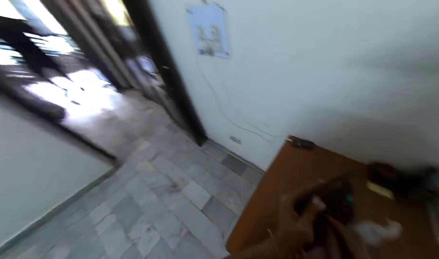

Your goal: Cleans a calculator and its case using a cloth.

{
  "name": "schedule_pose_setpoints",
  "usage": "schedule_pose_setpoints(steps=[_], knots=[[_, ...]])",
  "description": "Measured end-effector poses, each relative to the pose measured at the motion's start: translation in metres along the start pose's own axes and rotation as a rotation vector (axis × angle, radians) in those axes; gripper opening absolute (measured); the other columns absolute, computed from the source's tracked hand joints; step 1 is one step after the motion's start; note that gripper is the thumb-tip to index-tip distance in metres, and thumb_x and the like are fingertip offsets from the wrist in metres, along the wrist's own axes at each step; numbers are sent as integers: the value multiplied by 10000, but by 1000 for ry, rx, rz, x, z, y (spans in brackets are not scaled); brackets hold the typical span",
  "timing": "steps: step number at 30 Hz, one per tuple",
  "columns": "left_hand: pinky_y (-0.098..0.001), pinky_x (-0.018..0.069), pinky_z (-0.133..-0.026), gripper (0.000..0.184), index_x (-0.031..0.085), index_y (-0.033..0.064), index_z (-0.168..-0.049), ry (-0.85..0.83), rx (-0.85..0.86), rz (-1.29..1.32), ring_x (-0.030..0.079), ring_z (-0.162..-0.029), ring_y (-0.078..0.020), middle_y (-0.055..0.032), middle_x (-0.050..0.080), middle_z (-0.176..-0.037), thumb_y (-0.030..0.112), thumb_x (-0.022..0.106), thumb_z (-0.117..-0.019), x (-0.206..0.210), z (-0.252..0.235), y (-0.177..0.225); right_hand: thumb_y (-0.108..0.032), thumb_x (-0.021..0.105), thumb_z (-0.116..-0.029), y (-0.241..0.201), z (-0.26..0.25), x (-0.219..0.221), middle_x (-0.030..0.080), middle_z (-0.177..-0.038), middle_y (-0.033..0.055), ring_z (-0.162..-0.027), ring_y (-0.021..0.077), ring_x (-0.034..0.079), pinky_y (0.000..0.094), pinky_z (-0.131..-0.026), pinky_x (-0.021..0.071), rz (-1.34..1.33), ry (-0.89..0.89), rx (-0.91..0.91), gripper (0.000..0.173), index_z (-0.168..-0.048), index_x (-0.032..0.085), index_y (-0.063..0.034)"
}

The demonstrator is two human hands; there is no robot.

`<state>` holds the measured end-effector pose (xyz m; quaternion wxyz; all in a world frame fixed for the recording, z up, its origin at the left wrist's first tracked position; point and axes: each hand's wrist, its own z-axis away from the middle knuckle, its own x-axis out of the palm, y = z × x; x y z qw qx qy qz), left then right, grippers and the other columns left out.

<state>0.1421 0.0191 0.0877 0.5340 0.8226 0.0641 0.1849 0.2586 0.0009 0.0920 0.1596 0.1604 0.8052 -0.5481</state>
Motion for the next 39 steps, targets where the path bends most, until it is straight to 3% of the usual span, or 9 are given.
schedule_pose_setpoints(steps=[3, 6, 9, 14, 20, 22, 24, 28, 39], knots=[[-185, 577, -827, 198, 713, 77, -1079, 31, -29, -5, 677, -881, 60, 128, 738, -942, 161, 549, -1005, 6, 2, -9, -2, 656, -891, 2, 8, 3, 707, -936, 228, -833, 183, 695, 239, -792, 564, 88, 122, 5, 211, -1062, 755, 73], [-170, 563, -823, 196, 721, 156, -1089, 62, -16, -14, 673, -886, 60, 163, 731, -944, 203, 555, -997, 9, 3, -13, 0, 671, -858, 9, 14, 7, 688, -852, 172, -759, 96, 658, 139, -734, 527, 95, 220, 1, 194, -1013, 777, 50], [-165, 570, -813, 196, 730, 283, -1110, 84, -31, 19, 685, -886, 50, 175, 739, -966, 239, 576, -997, 8, -3, -10, -10, 668, -854, 21, 24, 10, 677, -825, 152, -717, 80, 641, 120, -693, 516, 126, 250, 7, 184, -986, 787, 37], [-211, 601, -710, 178, 654, 203, -993, 181, -210, 37, 692, -754, 11, 120, 720, -825, 138, 489, -984, 8, -15, 0, 3, 655, -873, 31, 35, -3, 710, -893, 191, -783, 197, 692, 276, -728, 572, 109, 156, 167, 193, -1016, 775, 55], [-189, 590, -678, 215, 682, 237, -952, 138, -210, 8, 687, -724, 22, 137, 721, -802, 131, 496, -972, 2, -12, -2, -47, 651, -894, 3, 25, -29, 681, -858, 120, -774, 16, 624, 99, -727, 496, 47, 184, 90, 193, -1023, 767, 35], [-173, 585, -725, 205, 695, 254, -1019, 67, -164, -9, 687, -786, 43, 161, 729, -864, 148, 523, -983, 3, -8, -2, -63, 657, -892, -4, 17, -25, 669, -846, 109, -775, -2, 616, 73, -730, 484, 27, 176, -8, 185, -1014, 772, 16], [-161, 574, -800, 242, 721, 250, -1139, -13, -87, -10, 686, -881, 52, 166, 741, -971, 161, 548, -997, 4, -4, -2, -77, 655, -902, -4, 9, -13, 670, -845, 105, -766, 2, 616, 67, -723, 485, 33, 192, -108, 170, -995, 775, -2], [-141, 538, -880, 281, 705, 251, -1245, -107, 67, -46, 655, -999, 72, 174, 727, -1103, 219, 553, -1011, 4, -1, -5, -93, 639, -901, -7, 2, 5, 685, -830, 114, -778, 71, 649, 111, -740, 509, 149, 225, -205, 175, -961, 781, -10], [-128, 550, -829, 274, 711, 256, -1215, 59, 96, -61, 671, -933, 73, 183, 733, -1062, 192, 546, -1005, 8, 7, -4, -83, 643, -888, -6, 16, 17, 664, -800, 111, -743, 106, 632, 125, -710, 504, 257, 241, -233, 200, -996, 790, -2]])
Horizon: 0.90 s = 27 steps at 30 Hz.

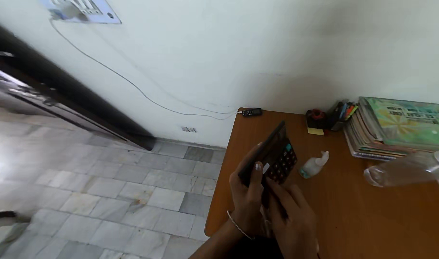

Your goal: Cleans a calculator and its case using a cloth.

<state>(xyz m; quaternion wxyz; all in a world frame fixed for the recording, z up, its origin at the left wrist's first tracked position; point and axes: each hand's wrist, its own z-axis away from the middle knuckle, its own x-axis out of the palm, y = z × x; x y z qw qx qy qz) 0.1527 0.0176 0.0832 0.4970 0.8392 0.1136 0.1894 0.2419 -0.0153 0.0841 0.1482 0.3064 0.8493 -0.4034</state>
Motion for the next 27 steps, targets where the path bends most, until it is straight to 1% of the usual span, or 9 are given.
schedule_pose_setpoints(steps=[3, 5, 7, 11, 14, 17, 20, 23, 27], knots=[[-130, 546, -855, 278, 703, 287, -1239, -31, 30, 7, 666, -972, 72, 189, 727, -1105, 230, 541, -1021, -2, -1, 0, -86, 648, -888, -2, -1, -4, 662, -822, 119, -752, 79, 628, 106, -721, 498, -90, -14, 71, 193, -992, 786, 1], [-121, 536, -865, 281, 689, 300, -1268, -62, 63, 8, 656, -990, 83, 203, 719, -1114, 276, 543, -1030, -3, 1, 2, -88, 659, -893, -3, -5, -7, 678, -853, 116, -763, 30, 635, 88, -721, 500, -199, -21, 168, 163, -967, 769, 6], [-119, 535, -877, 296, 680, 308, -1292, -82, 107, 14, 653, -1006, 91, 214, 716, -1130, 267, 545, -1031, -4, 1, 3, -100, 668, -898, -4, -7, -8, 684, -872, 100, -790, -9, 636, 70, -748, 497, -281, -22, 219, 151, -957, 756, 9], [-126, 529, -903, 314, 659, 297, -1331, -161, 177, 7, 639, -1047, 91, 207, 701, -1187, 277, 517, -1052, -7, 2, 3, -91, 676, -900, -4, -9, -12, 707, -885, 64, -812, -36, 660, 88, -755, 534, -438, -48, 303, 138, -962, 724, 22], [-121, 522, -904, 321, 651, 277, -1344, -210, 207, -8, 629, -1043, 104, 202, 697, -1185, 297, 500, -1062, -12, 1, 4, -96, 690, -893, -6, -13, -16, 685, -820, -25, -738, -76, 632, 83, -678, 528, -525, -73, 388, 120, -959, 643, -8], [-115, 516, -907, 326, 646, 279, -1351, -220, 224, -2, 623, -1043, 113, 209, 691, -1193, 320, 496, -1065, -13, 2, 3, -84, 699, -884, -9, -17, -20, 664, -766, -65, -664, -84, 613, 85, -607, 514, -569, -86, 474, 105, -929, 619, -34], [-114, 525, -887, 322, 660, 297, -1338, -189, 199, 32, 636, -1024, 106, 210, 702, -1170, 333, 497, -1062, -13, 3, 3, -75, 702, -879, -12, -17, -19, 659, -740, -64, -643, -84, 611, 83, -594, 513, -556, -81, 480, 96, -907, 619, -36], [-122, 535, -881, 307, 679, 334, -1307, -132, 129, 93, 657, -1016, 80, 199, 718, -1148, 347, 527, -1041, -11, 4, 8, -63, 699, -878, -11, -13, -17, 669, -773, -37, -670, -81, 629, 84, -618, 535, -534, -62, 446, 78, -894, 637, -19], [-141, 545, -882, 293, 691, 351, -1284, -110, 66, 120, 665, -1024, 60, 181, 725, -1141, 347, 544, -1030, -11, 4, 10, -88, 698, -876, -7, -6, -15, 670, -772, 1, -670, -81, 616, 69, -622, 512, -453, -45, 383, 105, -885, 648, 5]])
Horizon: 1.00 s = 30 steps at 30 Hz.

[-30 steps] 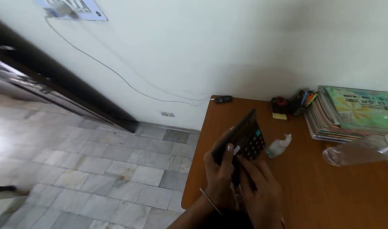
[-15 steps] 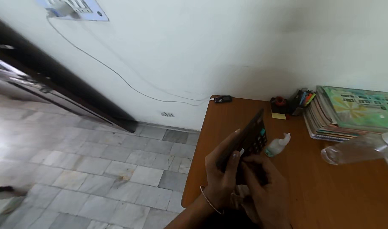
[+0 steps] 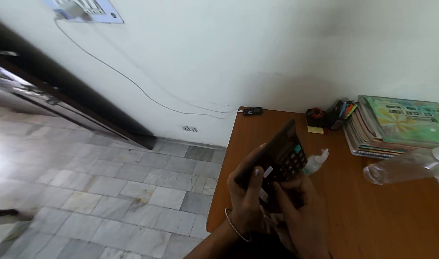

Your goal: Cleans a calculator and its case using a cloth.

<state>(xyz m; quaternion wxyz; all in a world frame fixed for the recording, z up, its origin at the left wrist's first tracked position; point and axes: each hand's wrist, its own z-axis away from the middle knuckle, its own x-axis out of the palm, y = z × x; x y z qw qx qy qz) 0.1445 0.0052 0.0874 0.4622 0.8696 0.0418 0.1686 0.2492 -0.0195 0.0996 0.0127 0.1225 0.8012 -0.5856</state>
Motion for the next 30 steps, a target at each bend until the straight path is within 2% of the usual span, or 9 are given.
schedule_pose_setpoints(steps=[4, 9, 11, 16, 19, 23, 25, 28, 30], knots=[[-153, 553, -871, 265, 712, 352, -1236, 49, -69, 48, 676, -1001, 45, 166, 733, -1124, 336, 561, -1019, 3, 2, 2, -108, 699, -873, -6, 0, -4, 661, -758, -14, -655, -87, 600, 66, -615, 496, 44, -24, 50, 112, -887, 650, -8], [-168, 571, -837, 223, 737, 350, -1166, 84, -165, 104, 694, -931, 35, 148, 750, -1026, 355, 595, -994, 3, 4, 3, -105, 699, -875, -6, 2, -10, 669, -762, -18, -658, -80, 606, 75, -613, 499, 58, -48, 84, 100, -889, 655, -17], [-183, 581, -822, 178, 747, 342, -1100, 111, -189, 136, 700, -911, 26, 131, 755, -984, 362, 617, -980, 3, 2, 3, -99, 702, -873, -5, 2, -13, 672, -760, -27, -661, -82, 612, 78, -612, 504, 45, -57, 113, 92, -894, 655, -22], [-210, 603, -747, 132, 733, 279, -974, 217, -300, 169, 716, -806, -4, 85, 757, -872, 239, 608, -958, 1, -5, 6, -88, 699, -871, 6, 7, -18, 660, -771, -30, -659, -83, 599, 76, -608, 497, 40, -58, 153, 84, -889, 662, -14], [-215, 605, -735, 141, 708, 259, -966, 240, -357, 134, 713, -786, -7, 84, 750, -852, 223, 572, -969, 1, -6, 4, -85, 707, -866, 7, 8, -22, 666, -775, -39, -650, -84, 598, 78, -598, 493, 51, -68, 218, 87, -895, 659, -19], [-214, 603, -743, 201, 713, 249, -990, 228, -342, 99, 711, -795, -5, 91, 750, -872, 191, 520, -988, -2, -9, 0, -100, 704, -881, 3, 9, -32, 636, -724, -50, -606, -61, 573, 103, -562, 467, 118, -95, 332, 95, -917, 643, -36], [-209, 601, -747, 214, 710, 252, -1001, 223, -334, 70, 708, -798, 4, 109, 748, -876, 171, 512, -991, -3, -10, -1, -103, 701, -882, -6, 8, -34, 640, -727, -55, -619, -72, 577, 93, -571, 468, 135, -101, 309, 94, -916, 641, -39], [-196, 598, -740, 227, 696, 261, -992, 207, -338, 37, 704, -794, 20, 130, 744, -870, 139, 505, -990, 0, -6, 2, -90, 697, -884, -18, 7, -30, 662, -762, -14, -660, -80, 588, 78, -612, 479, 121, -134, 153, 105, -909, 650, 0], [-175, 581, -784, 222, 714, 286, -1057, 154, -290, 11, 694, -853, 40, 158, 743, -935, 168, 538, -990, 1, -3, 2, -100, 691, -885, -18, 4, -21, 659, -769, 10, -675, -83, 584, 62, -633, 474, 104, -137, 41, 115, -897, 657, 9]])
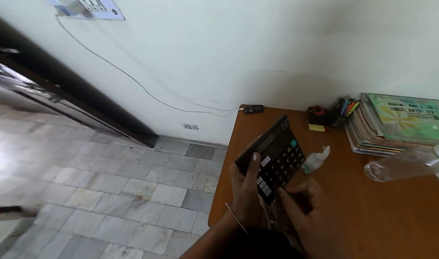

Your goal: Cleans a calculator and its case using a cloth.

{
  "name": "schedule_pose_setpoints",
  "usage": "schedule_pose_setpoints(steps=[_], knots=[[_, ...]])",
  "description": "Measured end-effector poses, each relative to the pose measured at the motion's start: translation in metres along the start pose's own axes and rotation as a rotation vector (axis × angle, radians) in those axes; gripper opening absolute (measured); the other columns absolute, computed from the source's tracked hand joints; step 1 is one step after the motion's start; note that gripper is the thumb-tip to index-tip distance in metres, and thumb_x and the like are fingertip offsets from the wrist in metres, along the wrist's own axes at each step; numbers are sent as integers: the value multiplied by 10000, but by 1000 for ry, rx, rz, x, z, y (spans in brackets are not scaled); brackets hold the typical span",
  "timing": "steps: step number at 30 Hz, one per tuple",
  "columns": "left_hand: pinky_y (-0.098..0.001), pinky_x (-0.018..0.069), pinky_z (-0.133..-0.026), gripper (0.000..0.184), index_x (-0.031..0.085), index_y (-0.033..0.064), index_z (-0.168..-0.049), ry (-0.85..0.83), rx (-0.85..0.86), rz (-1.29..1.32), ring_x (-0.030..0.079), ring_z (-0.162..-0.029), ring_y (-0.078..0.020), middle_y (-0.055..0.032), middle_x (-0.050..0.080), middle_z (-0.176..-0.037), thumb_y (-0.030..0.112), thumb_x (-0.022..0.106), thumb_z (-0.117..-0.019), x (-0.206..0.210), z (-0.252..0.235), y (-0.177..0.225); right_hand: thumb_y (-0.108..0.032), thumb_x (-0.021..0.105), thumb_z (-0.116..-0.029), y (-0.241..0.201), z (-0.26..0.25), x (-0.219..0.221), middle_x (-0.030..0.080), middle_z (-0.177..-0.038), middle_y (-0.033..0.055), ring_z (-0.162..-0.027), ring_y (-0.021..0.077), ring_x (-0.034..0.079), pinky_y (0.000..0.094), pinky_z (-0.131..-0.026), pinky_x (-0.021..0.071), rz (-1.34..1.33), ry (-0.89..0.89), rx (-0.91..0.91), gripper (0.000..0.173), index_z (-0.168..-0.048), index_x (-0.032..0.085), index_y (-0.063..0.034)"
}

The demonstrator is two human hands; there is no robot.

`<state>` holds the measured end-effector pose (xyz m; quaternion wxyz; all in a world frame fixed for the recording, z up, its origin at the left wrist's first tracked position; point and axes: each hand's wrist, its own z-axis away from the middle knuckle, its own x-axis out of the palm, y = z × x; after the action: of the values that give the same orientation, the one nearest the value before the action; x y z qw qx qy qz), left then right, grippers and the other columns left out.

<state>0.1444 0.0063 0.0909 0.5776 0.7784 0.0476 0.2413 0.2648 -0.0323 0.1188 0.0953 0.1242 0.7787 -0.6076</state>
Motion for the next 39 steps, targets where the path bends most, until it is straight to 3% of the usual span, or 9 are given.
schedule_pose_setpoints(steps=[4, 10, 22, 31, 34, 39], knots=[[-140, 552, -844, 251, 712, 315, -1205, -112, 147, -36, 673, -951, 68, 188, 733, -1057, 245, 571, -1008, -2, 2, -5, -121, 695, -874, 4, -7, 16, 674, -755, 15, -665, -78, 592, 57, -632, 471, 10, 19, -93, 118, -885, 661, -9], [-133, 539, -871, 274, 703, 333, -1242, -144, 222, -45, 660, -996, 74, 195, 724, -1109, 277, 549, -1023, -3, 2, -5, -125, 691, -868, 4, -7, 26, 669, -732, 18, -643, -53, 601, 77, -608, 475, 65, 43, -63, 115, -877, 663, -14], [-153, 557, -841, 283, 733, 308, -1186, -64, 140, 7, 686, -947, 39, 147, 746, -1060, 205, 546, -1002, -1, 5, -5, -125, 682, -868, 5, -3, 27, 667, -713, 33, -607, -8, 601, 111, -576, 479, 169, 51, -92, 111, -873, 666, -15], [-182, 585, -801, 188, 748, 319, -1108, -49, 75, 99, 699, -890, 28, 130, 753, -982, 325, 596, -996, -5, -2, -4, -162, 683, -884, 21, 2, 17, 671, -743, 16, -638, -31, 608, 109, -596, 486, 71, -21, 34, 139, -893, 680, -23], [-196, 592, -741, 167, 726, 290, -979, 48, -19, 110, 703, -808, 18, 113, 750, -880, 235, 569, -978, -4, -2, -4, -161, 681, -888, 22, 3, 15, 676, -747, 27, -638, -14, 610, 120, -597, 482, 91, -47, 44, 149, -905, 677, -13], [-213, 600, -723, 226, 703, 245, -960, 76, -113, 87, 705, -777, 4, 100, 746, -854, 164, 494, -988, -2, 0, -3, -153, 682, -884, 27, 8, 7, 685, -786, 42, -670, 4, 620, 132, -616, 489, 130, -80, 83, 139, -913, 692, -17]])
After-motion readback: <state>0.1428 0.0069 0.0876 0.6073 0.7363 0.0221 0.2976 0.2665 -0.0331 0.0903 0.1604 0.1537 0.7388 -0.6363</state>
